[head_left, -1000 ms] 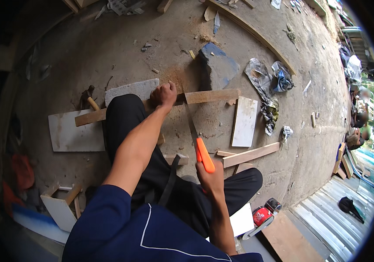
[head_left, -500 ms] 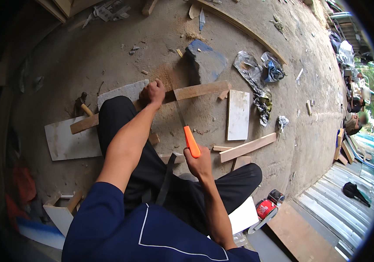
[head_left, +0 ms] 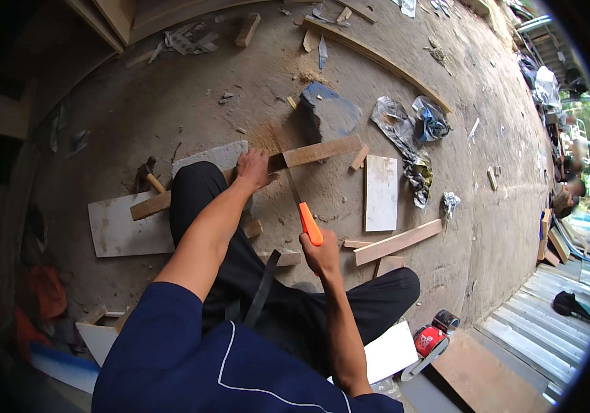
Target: The person sits on the floor and uses a hand saw to cut a small wooden plank resting on a concrete block. They hold the wood steady with one hand and saw with the other, then reposition the plank to continue cutting.
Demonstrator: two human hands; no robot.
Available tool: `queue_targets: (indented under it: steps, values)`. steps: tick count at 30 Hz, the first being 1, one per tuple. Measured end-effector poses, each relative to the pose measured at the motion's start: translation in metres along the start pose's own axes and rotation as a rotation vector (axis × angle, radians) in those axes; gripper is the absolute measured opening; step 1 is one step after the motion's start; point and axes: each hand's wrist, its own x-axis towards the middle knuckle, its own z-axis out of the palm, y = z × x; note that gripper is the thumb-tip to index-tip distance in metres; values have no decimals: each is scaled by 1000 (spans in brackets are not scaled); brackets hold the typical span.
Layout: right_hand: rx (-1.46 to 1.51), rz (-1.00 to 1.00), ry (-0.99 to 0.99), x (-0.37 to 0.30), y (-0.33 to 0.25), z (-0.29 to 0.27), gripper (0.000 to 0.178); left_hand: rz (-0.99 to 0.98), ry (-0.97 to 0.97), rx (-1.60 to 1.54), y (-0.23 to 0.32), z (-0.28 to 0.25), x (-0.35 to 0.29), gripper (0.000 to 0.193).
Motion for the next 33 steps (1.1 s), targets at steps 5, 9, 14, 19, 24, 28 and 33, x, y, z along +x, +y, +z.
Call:
queue_targets:
  steps: [5,9,14,19,24,28,33]
  values:
    - [-66,-24,-4,3,-14,-4,26,-8,62,-5,2,6,6,47]
    - [-80,-70,25,7,-20,-5,25,-8,-18,-101,-2,3,9,45]
    - [-55,31,-15,4,-27,-6,24,-11,12,-148,-9,19,10,42]
    - [-58,41,4,-9,-44,-9,24,44,5,-72,-10,17,14,38]
    - [-138,63,-50,-34,-49,-32,24,-48,-68,-98,-5,8,13,39]
    - [-155,101,-68,27,-42,-6,26,-89,-94,-103,-1,10,14,35]
    - [-137,103,-72,5,-53,-13,26,-39,49,-140,-13,19,18,32]
